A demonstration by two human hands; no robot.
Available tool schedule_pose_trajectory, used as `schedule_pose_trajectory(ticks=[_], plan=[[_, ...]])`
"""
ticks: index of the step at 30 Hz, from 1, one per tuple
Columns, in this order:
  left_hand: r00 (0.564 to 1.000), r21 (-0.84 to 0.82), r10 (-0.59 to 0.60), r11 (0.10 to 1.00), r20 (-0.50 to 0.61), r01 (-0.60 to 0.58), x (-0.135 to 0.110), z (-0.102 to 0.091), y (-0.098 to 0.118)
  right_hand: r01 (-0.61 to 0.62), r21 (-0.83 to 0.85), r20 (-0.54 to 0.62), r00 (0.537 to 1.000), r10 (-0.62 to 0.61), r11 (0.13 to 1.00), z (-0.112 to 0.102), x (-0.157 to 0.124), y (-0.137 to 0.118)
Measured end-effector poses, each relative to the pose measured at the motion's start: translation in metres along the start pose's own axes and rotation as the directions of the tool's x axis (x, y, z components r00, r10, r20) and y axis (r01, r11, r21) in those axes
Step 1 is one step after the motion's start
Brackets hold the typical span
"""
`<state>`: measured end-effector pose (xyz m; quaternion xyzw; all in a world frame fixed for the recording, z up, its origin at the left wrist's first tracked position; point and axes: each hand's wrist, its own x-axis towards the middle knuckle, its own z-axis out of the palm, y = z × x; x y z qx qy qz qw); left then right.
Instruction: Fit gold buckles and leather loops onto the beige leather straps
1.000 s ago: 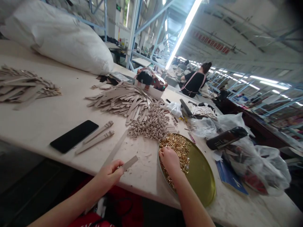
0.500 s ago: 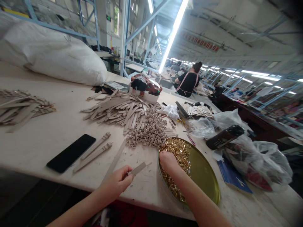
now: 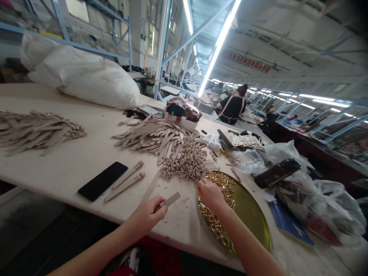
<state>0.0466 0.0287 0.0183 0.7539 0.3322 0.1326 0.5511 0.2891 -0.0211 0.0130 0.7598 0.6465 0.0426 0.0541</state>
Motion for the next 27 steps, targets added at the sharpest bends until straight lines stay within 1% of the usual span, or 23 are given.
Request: schedule_pose_trajectory(ticks=[2, 3, 5, 6, 8, 10, 13, 15, 16, 17, 18, 20, 21, 22, 23, 25, 27], plan=[[0.997, -0.022, 0.043, 0.999, -0.058, -0.045, -0.002, -0.003, 0.006, 0.078, 0.202, -0.026, 0.997, -0.074, 0.976, -0.011, -0.01, -0.015], [0.995, -0.028, 0.068, 0.997, -0.078, -0.07, -0.003, -0.004, 0.009, 0.129, 0.335, -0.04, 0.992, -0.122, 0.933, -0.017, -0.016, -0.025], [0.99, -0.03, 0.101, 0.994, -0.1, -0.105, -0.004, -0.004, 0.012, 0.217, 0.564, -0.09, 0.975, -0.202, 0.797, -0.029, -0.028, -0.046], [0.989, -0.032, 0.107, 0.993, -0.106, -0.111, -0.005, -0.003, 0.012, 0.244, 0.63, -0.119, 0.968, -0.219, 0.738, -0.035, -0.033, -0.056], [0.99, -0.054, 0.098, 0.993, -0.106, -0.104, -0.009, -0.001, 0.008, 0.265, 0.707, -0.156, 0.963, -0.22, 0.656, -0.045, -0.042, -0.073], [0.991, -0.099, 0.073, 0.992, -0.111, -0.084, -0.013, 0.0, 0.002, 0.252, 0.765, -0.149, 0.965, -0.217, 0.593, -0.051, -0.048, -0.084], [0.99, -0.153, 0.046, 0.986, -0.136, -0.067, -0.022, 0.001, -0.005, 0.23, 0.845, -0.129, 0.964, -0.234, 0.483, -0.051, -0.053, -0.091], [0.99, -0.184, 0.037, 0.981, -0.136, -0.061, -0.028, 0.001, -0.005, 0.209, 0.898, -0.127, 0.966, -0.226, 0.387, -0.047, -0.054, -0.096], [0.991, -0.205, 0.033, 0.977, -0.132, -0.06, -0.03, 0.002, -0.004, 0.182, 0.93, -0.117, 0.97, -0.212, 0.319, -0.044, -0.055, -0.099], [0.991, -0.231, 0.029, 0.971, -0.132, -0.059, -0.033, 0.003, -0.003, 0.141, 0.963, -0.098, 0.977, -0.19, 0.231, -0.041, -0.055, -0.103], [0.989, -0.258, 0.024, 0.964, -0.144, -0.061, -0.035, 0.004, -0.002, 0.09, 0.988, -0.069, 0.984, -0.164, 0.123, -0.038, -0.057, -0.108], [0.979, -0.315, 0.015, 0.946, -0.203, -0.08, -0.039, 0.007, 0.0, -0.003, 0.995, -0.007, 0.994, -0.11, -0.099, -0.033, -0.059, -0.118], [0.972, -0.338, 0.015, 0.936, -0.236, -0.097, -0.04, 0.008, -0.001, -0.024, 0.983, 0.01, 0.997, -0.075, -0.183, -0.031, -0.061, -0.124], [0.967, -0.353, 0.019, 0.929, -0.255, -0.112, -0.042, 0.009, -0.002, -0.024, 0.97, 0.017, 0.999, -0.031, -0.243, -0.029, -0.062, -0.128], [0.967, -0.365, 0.027, 0.923, -0.255, -0.122, -0.044, 0.01, -0.003, -0.01, 0.96, 0.016, 1.0, 0.018, -0.281, -0.027, -0.064, -0.131], [0.975, -0.382, 0.038, 0.916, -0.217, -0.121, -0.048, 0.01, -0.008, 0.017, 0.947, 0.024, 0.992, 0.123, -0.322, -0.025, -0.065, -0.134], [0.983, -0.382, 0.025, 0.92, -0.181, -0.094, -0.052, 0.006, -0.013, 0.005, 0.926, 0.071, 0.98, 0.187, -0.379, -0.024, -0.065, -0.131]])
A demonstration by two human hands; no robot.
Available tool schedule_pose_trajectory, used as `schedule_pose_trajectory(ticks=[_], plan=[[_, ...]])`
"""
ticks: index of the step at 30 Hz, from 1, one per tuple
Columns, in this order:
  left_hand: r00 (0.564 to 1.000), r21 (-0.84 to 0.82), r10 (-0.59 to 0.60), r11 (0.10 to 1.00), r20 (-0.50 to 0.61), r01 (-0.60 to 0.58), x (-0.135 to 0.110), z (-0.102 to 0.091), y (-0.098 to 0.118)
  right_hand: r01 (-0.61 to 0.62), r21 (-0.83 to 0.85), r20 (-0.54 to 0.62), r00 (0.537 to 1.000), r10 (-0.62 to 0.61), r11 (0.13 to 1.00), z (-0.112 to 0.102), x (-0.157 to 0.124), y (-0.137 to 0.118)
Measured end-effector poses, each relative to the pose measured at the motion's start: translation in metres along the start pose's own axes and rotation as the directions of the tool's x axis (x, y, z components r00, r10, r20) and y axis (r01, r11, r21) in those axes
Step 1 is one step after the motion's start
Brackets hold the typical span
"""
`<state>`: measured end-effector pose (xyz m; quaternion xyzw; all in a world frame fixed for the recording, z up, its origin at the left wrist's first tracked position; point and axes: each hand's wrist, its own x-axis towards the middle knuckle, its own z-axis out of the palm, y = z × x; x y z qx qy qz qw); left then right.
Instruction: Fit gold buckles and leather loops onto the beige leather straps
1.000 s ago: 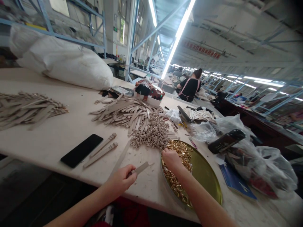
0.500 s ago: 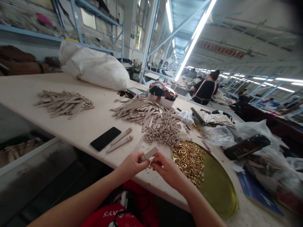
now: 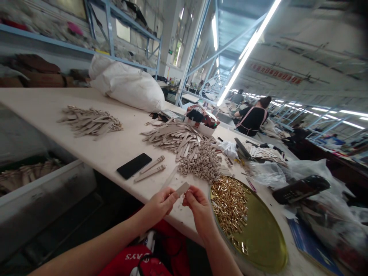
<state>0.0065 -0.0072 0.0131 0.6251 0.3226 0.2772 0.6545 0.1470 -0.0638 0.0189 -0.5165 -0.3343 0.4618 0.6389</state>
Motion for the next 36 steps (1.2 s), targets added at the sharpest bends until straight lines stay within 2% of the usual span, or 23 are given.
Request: schedule_pose_trajectory(ticks=[2, 5, 9, 12, 15, 17, 19, 23, 26, 29, 32, 36], plan=[[0.999, 0.038, -0.03, 0.999, 0.011, 0.03, -0.004, -0.007, 0.0, -0.061, 0.079, -0.006, 0.998, 0.062, 0.995, -0.003, 0.001, -0.002], [0.995, 0.13, -0.066, 0.99, 0.081, 0.055, -0.008, -0.015, 0.006, -0.179, 0.157, 0.09, 0.982, 0.166, 0.971, -0.006, 0.002, -0.004], [0.984, 0.194, -0.067, 0.98, 0.168, 0.034, -0.009, -0.018, 0.012, -0.243, 0.112, 0.208, 0.954, 0.217, 0.963, -0.007, 0.0, 0.0], [0.981, 0.256, -0.056, 0.967, 0.186, 0.007, -0.006, -0.02, 0.013, -0.183, -0.061, 0.221, 0.956, 0.192, 0.981, -0.009, -0.001, 0.003], [0.973, 0.33, -0.073, 0.944, 0.217, -0.003, -0.003, -0.026, 0.012, -0.015, -0.267, 0.21, 0.975, 0.073, 0.964, -0.01, -0.002, 0.006], [0.971, 0.342, -0.084, 0.94, 0.226, 0.001, -0.002, -0.03, 0.01, 0.059, -0.284, 0.186, 0.983, -0.006, 0.957, -0.008, -0.001, 0.01], [0.975, 0.321, -0.077, 0.947, 0.21, 0.006, 0.0, -0.031, 0.008, 0.053, -0.204, 0.15, 0.988, -0.023, 0.978, -0.006, 0.0, 0.016], [0.982, 0.233, -0.044, 0.972, 0.186, 0.0, 0.005, -0.025, 0.004, -0.047, -0.062, 0.128, 0.99, 0.054, 0.997, 0.001, 0.003, 0.029], [0.98, 0.052, -0.064, 0.997, 0.188, 0.056, 0.008, -0.015, 0.004, -0.106, -0.054, 0.148, 0.983, 0.113, 0.993, 0.005, 0.002, 0.038], [0.971, -0.124, -0.158, 0.976, 0.179, 0.182, 0.011, -0.008, 0.001, -0.078, -0.086, 0.129, 0.988, 0.089, 0.993, 0.007, 0.001, 0.043], [0.968, -0.152, -0.197, 0.963, 0.155, 0.221, 0.014, -0.007, -0.008, -0.039, -0.147, 0.112, 0.992, 0.056, 0.988, 0.006, -0.001, 0.044], [0.953, -0.184, -0.232, 0.946, 0.194, 0.268, 0.017, -0.009, -0.022, -0.098, -0.135, 0.085, 0.99, 0.11, 0.986, 0.007, -0.002, 0.04]])
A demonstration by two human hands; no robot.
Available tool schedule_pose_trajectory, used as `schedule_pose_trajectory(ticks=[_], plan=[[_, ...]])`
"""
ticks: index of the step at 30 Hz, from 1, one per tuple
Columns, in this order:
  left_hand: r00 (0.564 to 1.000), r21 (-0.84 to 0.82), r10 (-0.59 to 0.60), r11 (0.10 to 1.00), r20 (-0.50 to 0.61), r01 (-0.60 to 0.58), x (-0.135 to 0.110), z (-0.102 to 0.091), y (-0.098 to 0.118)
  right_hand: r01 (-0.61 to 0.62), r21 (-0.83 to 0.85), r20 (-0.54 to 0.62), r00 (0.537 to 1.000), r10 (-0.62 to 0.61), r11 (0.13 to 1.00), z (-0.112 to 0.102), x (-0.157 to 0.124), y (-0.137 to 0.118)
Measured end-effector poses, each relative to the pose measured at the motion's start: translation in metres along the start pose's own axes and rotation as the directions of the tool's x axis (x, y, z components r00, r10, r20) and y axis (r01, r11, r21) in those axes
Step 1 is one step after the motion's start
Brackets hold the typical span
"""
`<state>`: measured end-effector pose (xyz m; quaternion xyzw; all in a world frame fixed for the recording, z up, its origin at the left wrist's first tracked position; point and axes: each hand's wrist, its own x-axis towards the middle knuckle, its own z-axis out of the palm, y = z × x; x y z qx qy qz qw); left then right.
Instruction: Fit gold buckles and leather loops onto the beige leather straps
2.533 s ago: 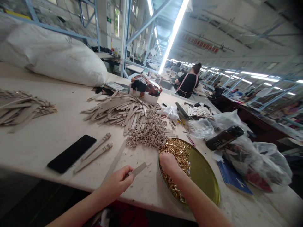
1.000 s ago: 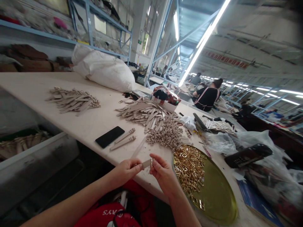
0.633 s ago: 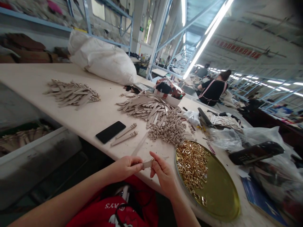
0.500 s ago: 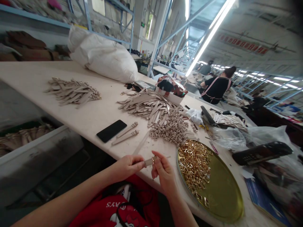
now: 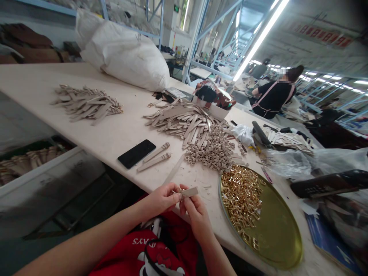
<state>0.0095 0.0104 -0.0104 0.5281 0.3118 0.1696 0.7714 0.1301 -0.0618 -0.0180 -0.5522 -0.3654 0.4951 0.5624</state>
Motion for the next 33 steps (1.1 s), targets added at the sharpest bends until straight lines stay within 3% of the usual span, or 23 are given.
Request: schedule_pose_trajectory(ticks=[6, 15, 25, 28, 31, 33], plan=[[0.998, -0.009, -0.009, 1.0, -0.07, 0.008, -0.005, 0.004, -0.002, 0.018, 0.067, -0.102, 0.995, -0.011, 0.998, 0.006, 0.0, -0.002], [0.987, 0.13, 0.132, 0.984, -0.095, -0.119, -0.011, 0.011, -0.007, 0.036, -0.023, -0.122, 0.992, -0.038, 0.999, -0.001, -0.005, -0.005], [0.99, 0.159, 0.085, 0.985, -0.109, -0.067, -0.022, 0.022, 0.001, 0.07, -0.007, -0.154, 0.986, -0.07, 0.998, 0.004, -0.017, -0.005], [0.984, 0.201, 0.097, 0.977, -0.149, -0.066, -0.019, 0.023, -0.005, 0.149, -0.198, -0.177, 0.967, -0.185, 0.969, 0.0, -0.019, 0.0], [0.971, 0.261, 0.121, 0.963, -0.205, -0.065, -0.016, 0.023, -0.011, 0.314, -0.493, -0.118, 0.9, -0.42, 0.811, -0.004, -0.022, 0.003], [0.97, 0.275, 0.123, 0.959, -0.209, -0.062, -0.015, 0.022, -0.014, 0.365, -0.57, -0.073, 0.87, -0.488, 0.736, -0.007, -0.023, 0.004]])
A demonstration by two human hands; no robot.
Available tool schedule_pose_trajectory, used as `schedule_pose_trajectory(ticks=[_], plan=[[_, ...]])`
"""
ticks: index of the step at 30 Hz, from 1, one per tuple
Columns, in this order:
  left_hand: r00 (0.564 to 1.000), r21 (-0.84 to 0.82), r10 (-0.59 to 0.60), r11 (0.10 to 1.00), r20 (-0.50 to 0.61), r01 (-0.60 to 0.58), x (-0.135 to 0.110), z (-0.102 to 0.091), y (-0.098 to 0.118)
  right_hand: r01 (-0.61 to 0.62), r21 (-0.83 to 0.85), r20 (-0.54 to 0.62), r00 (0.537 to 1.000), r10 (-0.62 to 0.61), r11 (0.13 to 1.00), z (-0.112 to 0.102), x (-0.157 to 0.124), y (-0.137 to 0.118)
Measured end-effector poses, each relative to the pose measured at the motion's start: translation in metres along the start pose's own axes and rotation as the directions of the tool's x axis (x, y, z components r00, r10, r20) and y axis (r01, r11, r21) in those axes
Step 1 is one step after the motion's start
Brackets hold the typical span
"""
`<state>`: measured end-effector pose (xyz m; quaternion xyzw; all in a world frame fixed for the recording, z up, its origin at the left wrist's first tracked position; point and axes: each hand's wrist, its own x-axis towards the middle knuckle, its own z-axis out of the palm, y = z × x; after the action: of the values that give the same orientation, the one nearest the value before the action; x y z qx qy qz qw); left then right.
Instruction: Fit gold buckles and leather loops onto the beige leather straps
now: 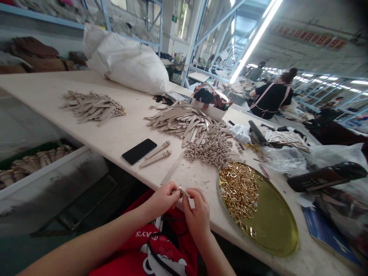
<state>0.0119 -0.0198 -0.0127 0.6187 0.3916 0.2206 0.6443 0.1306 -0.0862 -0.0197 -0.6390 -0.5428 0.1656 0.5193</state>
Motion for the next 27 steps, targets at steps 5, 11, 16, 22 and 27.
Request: schedule_pose_trajectory(ticks=[5, 11, 16, 22, 27], plan=[[0.992, -0.022, -0.013, 1.0, 0.129, 0.015, -0.005, -0.005, 0.003, -0.302, 0.249, 0.146, 0.951, 0.273, 0.92, -0.003, 0.004, 0.002], [0.974, -0.083, -0.076, 0.992, 0.212, 0.096, 0.012, -0.009, -0.002, -0.379, 0.282, 0.208, 0.921, 0.33, 0.881, -0.005, 0.008, 0.005], [0.972, -0.096, -0.097, 0.988, 0.216, 0.12, 0.034, -0.006, -0.01, -0.314, 0.179, 0.319, 0.915, 0.247, 0.932, -0.011, 0.019, 0.017], [0.986, 0.078, -0.028, 0.997, 0.162, 0.015, 0.054, -0.009, -0.008, -0.203, -0.087, 0.107, 0.972, 0.211, 0.975, -0.03, 0.099, 0.074], [0.994, 0.093, -0.055, 0.995, 0.094, 0.046, 0.065, -0.011, -0.006, -0.141, -0.429, 0.02, 0.986, 0.165, 0.892, -0.033, 0.158, 0.112]])
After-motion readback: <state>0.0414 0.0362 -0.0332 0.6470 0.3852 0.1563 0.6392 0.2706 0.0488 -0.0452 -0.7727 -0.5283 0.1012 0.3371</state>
